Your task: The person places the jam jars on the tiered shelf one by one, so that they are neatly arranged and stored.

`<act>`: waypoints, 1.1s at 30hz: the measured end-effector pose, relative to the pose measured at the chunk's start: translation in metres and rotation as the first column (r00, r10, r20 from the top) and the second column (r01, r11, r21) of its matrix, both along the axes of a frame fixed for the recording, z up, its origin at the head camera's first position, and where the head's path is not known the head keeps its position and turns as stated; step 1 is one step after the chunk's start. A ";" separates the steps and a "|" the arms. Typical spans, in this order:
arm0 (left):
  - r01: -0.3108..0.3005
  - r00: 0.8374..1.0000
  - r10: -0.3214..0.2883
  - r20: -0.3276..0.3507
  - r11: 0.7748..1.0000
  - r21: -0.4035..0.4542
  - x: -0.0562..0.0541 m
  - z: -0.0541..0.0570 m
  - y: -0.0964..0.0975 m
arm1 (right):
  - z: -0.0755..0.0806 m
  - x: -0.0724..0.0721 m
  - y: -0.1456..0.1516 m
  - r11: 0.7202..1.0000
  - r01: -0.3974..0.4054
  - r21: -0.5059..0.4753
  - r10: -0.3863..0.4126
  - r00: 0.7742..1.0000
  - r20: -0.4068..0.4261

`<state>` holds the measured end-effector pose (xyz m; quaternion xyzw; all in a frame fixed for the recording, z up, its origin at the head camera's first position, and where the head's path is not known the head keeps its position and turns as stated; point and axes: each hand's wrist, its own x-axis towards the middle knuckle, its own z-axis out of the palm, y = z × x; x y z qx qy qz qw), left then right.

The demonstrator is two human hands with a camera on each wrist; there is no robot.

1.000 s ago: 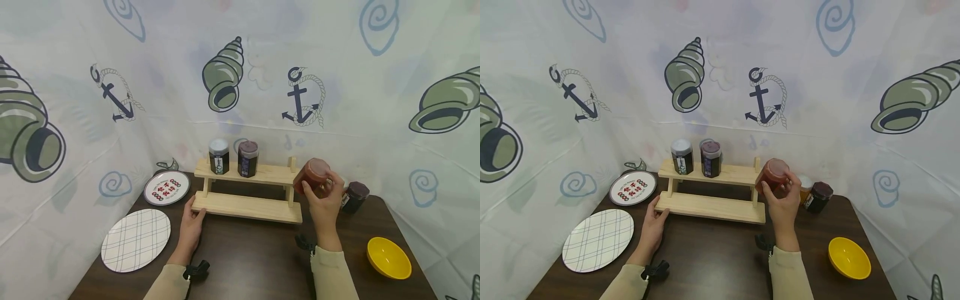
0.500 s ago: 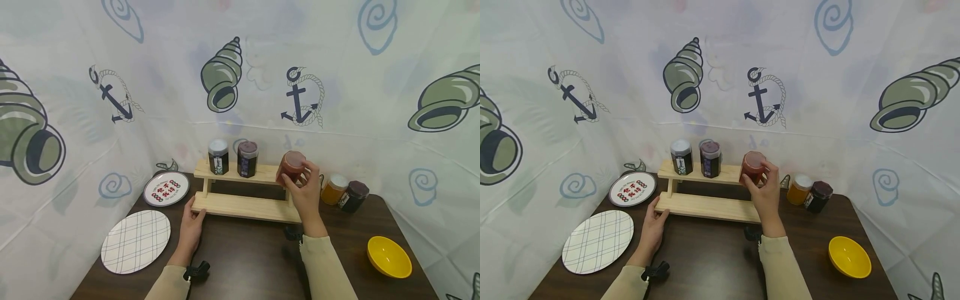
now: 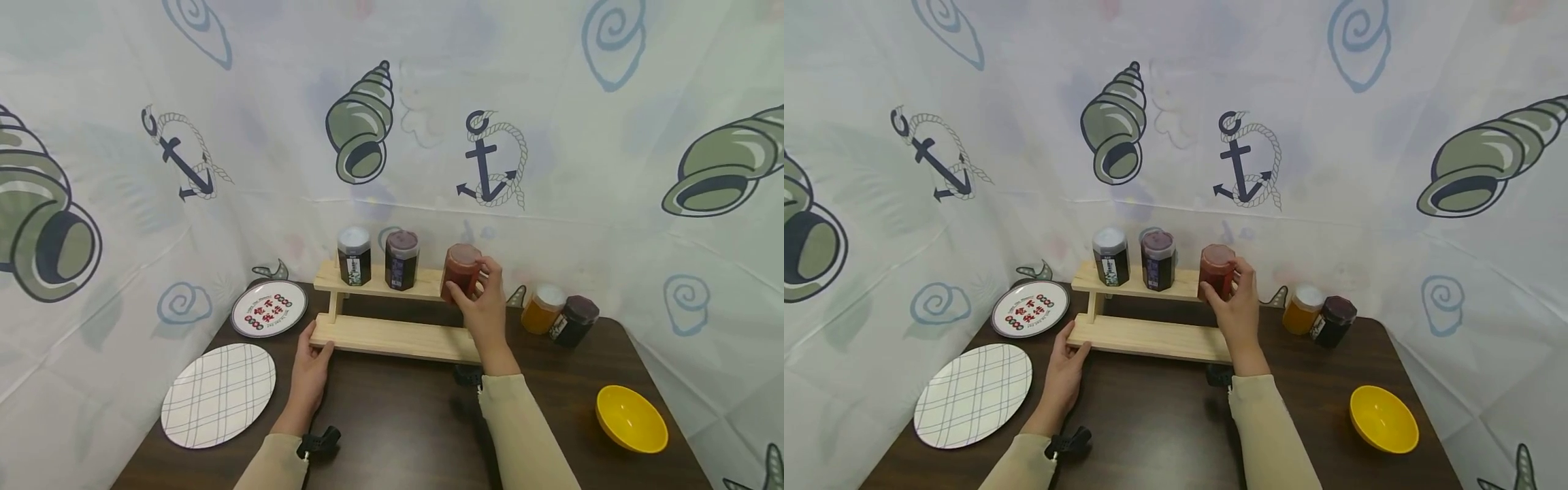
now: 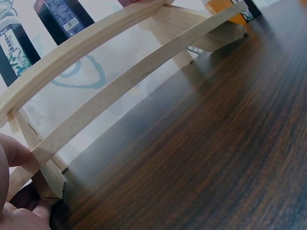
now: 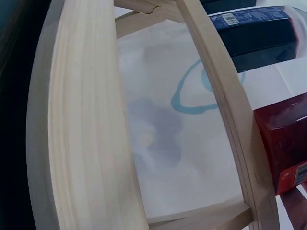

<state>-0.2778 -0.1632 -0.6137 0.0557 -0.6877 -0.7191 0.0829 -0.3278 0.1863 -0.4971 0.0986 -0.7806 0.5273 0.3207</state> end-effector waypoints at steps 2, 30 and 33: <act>-0.004 1.000 0.004 -0.002 1.000 0.001 0.000 0.000 0.001 | -0.002 -0.003 -0.001 1.000 -0.010 -0.009 0.010 1.000 0.013; 0.004 1.000 -0.004 -0.002 1.000 0.019 0.001 0.001 0.001 | -0.003 -0.021 -0.010 0.996 -0.073 0.051 0.066 0.990 0.127; 0.003 1.000 -0.003 0.005 1.000 0.013 0.002 0.002 0.001 | -0.002 -0.020 -0.010 0.996 -0.070 0.053 0.063 0.988 0.139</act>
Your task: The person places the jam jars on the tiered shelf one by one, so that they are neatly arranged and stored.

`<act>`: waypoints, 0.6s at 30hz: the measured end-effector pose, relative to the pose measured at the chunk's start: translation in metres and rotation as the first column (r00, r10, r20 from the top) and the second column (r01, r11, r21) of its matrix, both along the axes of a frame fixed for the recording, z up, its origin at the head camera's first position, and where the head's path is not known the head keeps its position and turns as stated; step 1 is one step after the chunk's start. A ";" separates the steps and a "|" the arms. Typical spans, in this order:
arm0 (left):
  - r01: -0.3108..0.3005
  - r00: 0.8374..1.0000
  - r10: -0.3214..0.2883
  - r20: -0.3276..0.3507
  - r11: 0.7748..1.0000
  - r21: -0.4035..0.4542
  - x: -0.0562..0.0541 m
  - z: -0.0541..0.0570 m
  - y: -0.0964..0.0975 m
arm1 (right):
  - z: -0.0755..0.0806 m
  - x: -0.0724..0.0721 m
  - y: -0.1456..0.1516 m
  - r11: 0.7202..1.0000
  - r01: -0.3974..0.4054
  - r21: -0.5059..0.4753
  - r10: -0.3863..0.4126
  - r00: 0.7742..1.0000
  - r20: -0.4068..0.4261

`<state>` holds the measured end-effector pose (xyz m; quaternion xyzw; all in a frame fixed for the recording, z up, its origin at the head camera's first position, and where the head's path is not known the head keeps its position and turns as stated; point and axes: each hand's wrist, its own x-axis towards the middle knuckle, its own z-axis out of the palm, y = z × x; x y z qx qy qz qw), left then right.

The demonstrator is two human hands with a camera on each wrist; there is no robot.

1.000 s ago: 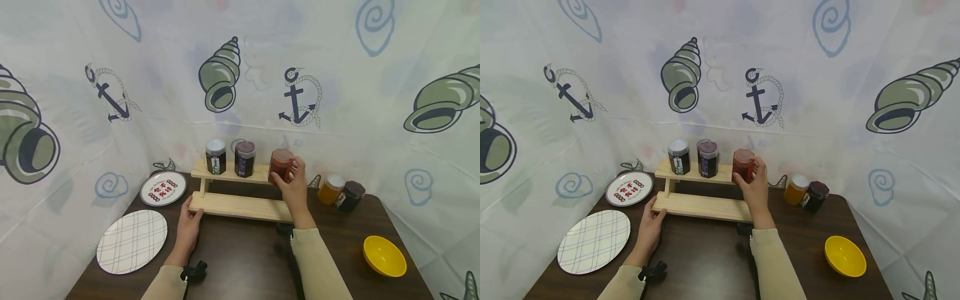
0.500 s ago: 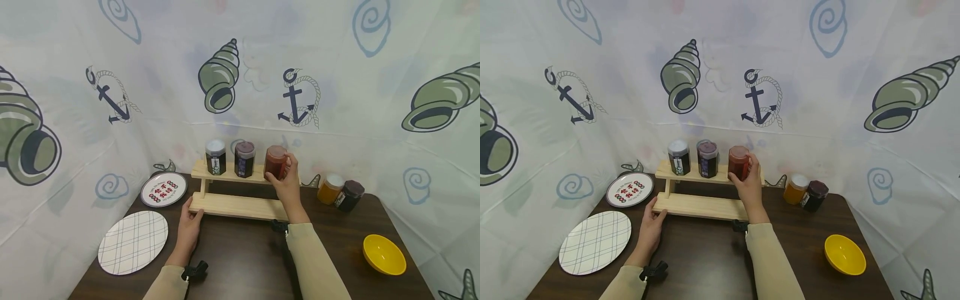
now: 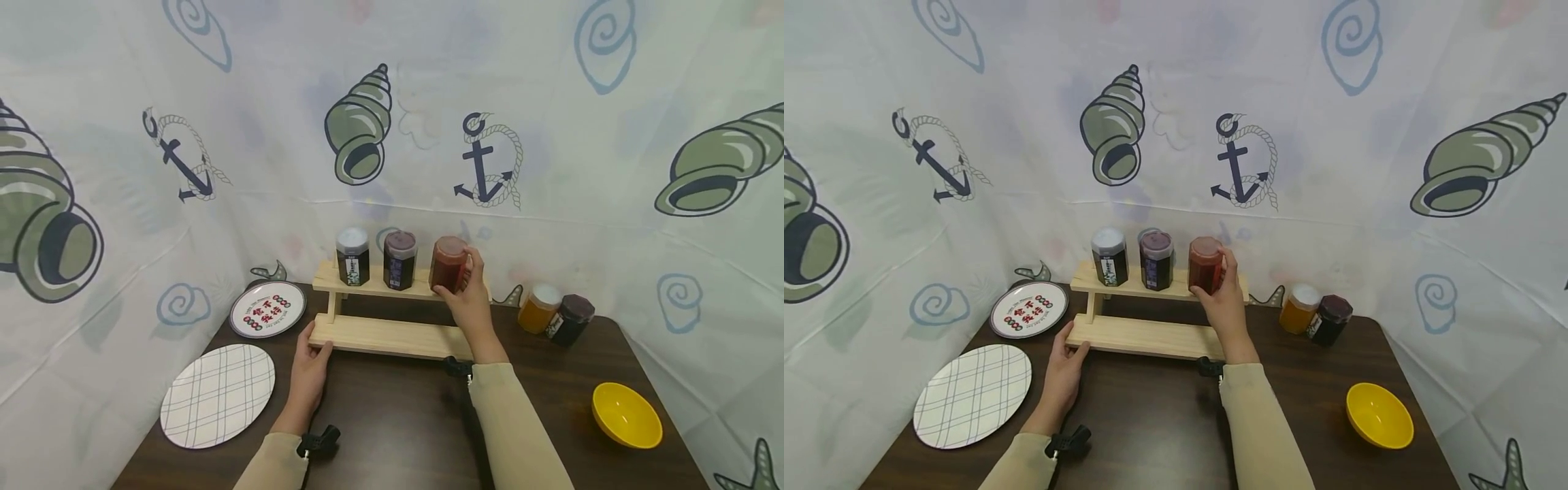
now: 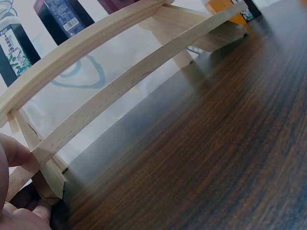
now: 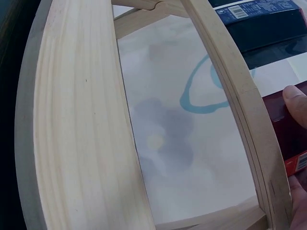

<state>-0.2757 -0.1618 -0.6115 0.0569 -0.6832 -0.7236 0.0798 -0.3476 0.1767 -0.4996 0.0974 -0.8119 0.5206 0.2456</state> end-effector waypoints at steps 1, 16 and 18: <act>-0.002 1.000 0.002 0.001 1.000 -0.002 0.000 0.000 0.000 | 0.000 0.000 0.000 1.000 0.002 0.001 -0.002 1.000 0.003; -0.003 1.000 0.003 -0.003 1.000 0.004 0.000 -0.003 0.000 | -0.001 0.001 0.002 1.000 -0.026 -0.014 0.026 0.999 0.022; -0.004 1.000 0.004 -0.005 1.000 0.002 0.000 -0.003 0.000 | -0.001 0.001 0.003 0.999 -0.036 -0.021 0.036 0.999 0.025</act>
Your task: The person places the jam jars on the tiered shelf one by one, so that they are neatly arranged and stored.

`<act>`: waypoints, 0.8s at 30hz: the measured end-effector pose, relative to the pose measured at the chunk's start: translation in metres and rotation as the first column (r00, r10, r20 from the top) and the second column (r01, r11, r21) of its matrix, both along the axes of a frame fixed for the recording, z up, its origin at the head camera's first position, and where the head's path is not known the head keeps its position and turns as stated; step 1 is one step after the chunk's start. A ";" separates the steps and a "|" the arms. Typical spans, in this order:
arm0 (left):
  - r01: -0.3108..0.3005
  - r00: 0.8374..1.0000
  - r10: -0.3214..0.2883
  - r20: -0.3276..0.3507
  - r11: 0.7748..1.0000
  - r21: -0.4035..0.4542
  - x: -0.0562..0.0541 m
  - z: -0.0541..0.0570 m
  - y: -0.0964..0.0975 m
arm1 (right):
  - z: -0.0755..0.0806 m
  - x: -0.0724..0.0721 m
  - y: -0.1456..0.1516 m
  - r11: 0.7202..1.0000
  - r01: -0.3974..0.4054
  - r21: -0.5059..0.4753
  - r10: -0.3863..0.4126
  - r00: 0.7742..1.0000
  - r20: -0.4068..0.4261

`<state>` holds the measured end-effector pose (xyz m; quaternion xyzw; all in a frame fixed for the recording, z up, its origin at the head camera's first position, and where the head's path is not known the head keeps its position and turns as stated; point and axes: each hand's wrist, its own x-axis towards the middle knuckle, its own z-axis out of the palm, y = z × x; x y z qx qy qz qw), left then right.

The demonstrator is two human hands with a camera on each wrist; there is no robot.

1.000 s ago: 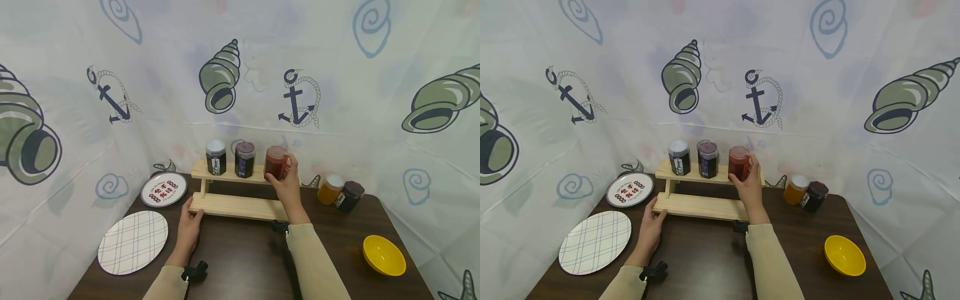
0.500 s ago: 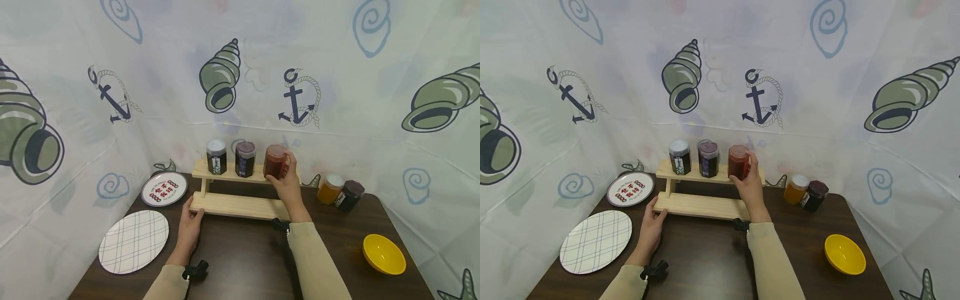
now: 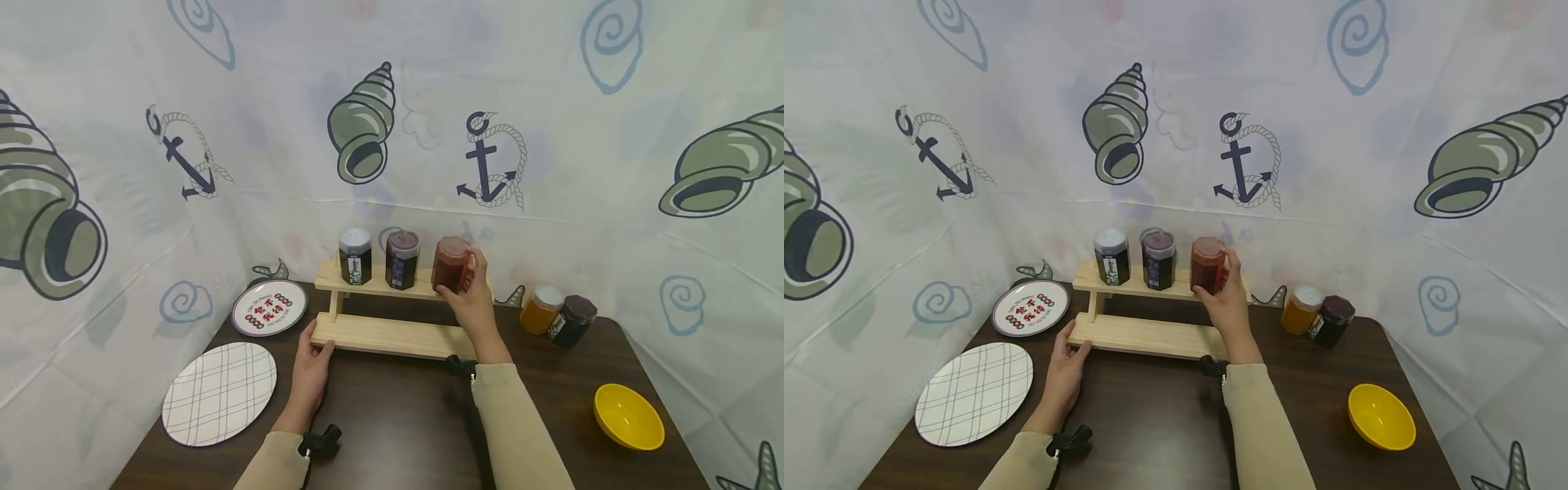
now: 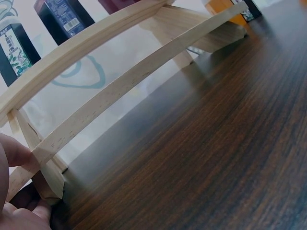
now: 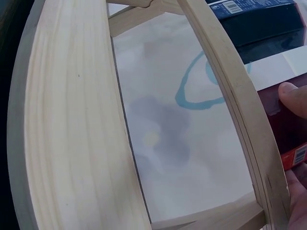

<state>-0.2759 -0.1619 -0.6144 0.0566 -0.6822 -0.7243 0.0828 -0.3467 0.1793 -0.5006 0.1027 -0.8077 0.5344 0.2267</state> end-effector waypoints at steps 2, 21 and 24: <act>-0.001 1.000 0.001 -0.001 1.000 0.000 0.000 0.000 -0.001 | 0.001 0.000 0.000 1.000 -0.010 -0.002 0.010 1.000 0.007; -0.016 1.000 0.016 -0.006 1.000 -0.020 0.000 0.001 -0.002 | 0.012 0.019 0.014 0.993 -0.024 0.119 0.026 0.999 -0.021; -0.015 1.000 0.015 -0.002 1.000 -0.018 0.000 0.002 -0.001 | 0.016 0.026 0.022 0.988 -0.011 0.155 0.018 0.999 -0.048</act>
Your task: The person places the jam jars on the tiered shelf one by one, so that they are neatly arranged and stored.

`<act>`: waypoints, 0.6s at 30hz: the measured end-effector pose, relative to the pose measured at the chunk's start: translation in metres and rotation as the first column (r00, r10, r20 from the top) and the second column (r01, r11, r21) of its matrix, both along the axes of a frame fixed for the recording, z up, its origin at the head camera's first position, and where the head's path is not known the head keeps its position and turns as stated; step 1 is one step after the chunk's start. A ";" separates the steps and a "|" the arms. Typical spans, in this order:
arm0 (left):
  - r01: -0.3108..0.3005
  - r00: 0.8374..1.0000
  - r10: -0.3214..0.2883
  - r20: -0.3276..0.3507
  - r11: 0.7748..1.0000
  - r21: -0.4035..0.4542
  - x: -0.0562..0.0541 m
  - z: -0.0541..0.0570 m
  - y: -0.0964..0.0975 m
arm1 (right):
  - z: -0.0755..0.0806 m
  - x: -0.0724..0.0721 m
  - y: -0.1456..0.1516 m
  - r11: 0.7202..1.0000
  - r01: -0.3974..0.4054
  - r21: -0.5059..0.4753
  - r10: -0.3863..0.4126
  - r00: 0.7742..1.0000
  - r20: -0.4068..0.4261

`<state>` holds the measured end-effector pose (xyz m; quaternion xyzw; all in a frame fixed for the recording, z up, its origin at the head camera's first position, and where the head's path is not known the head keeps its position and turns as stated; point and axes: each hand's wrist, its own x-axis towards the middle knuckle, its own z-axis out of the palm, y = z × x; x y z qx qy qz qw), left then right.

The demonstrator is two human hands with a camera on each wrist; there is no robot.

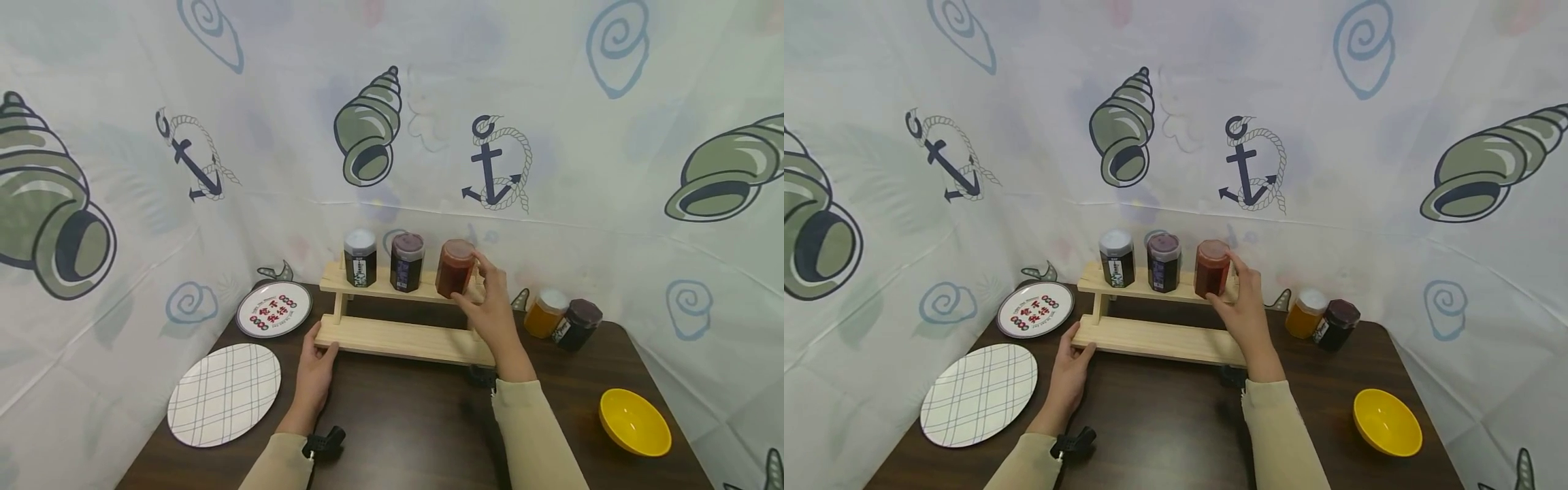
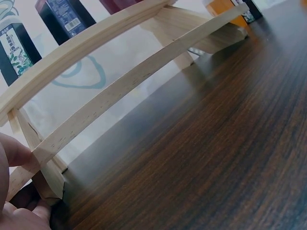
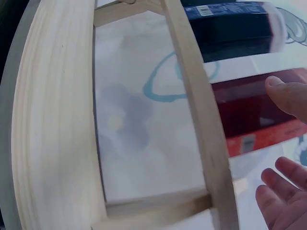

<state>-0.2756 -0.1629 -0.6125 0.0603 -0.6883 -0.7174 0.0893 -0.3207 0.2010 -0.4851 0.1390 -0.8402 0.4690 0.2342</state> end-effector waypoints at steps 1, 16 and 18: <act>0.003 1.000 -0.003 -0.002 1.000 0.003 0.000 0.000 0.000 | 0.001 0.002 0.003 1.000 0.010 0.015 -0.010 1.000 -0.010; 0.008 1.000 -0.008 -0.001 1.000 0.014 -0.001 0.001 0.001 | -0.008 0.033 0.070 0.938 0.347 -0.003 -0.347 0.936 -0.061; 0.001 1.000 -0.001 0.004 1.000 0.012 0.000 0.001 0.000 | -0.015 0.038 0.081 0.916 0.402 0.000 -0.402 0.915 -0.023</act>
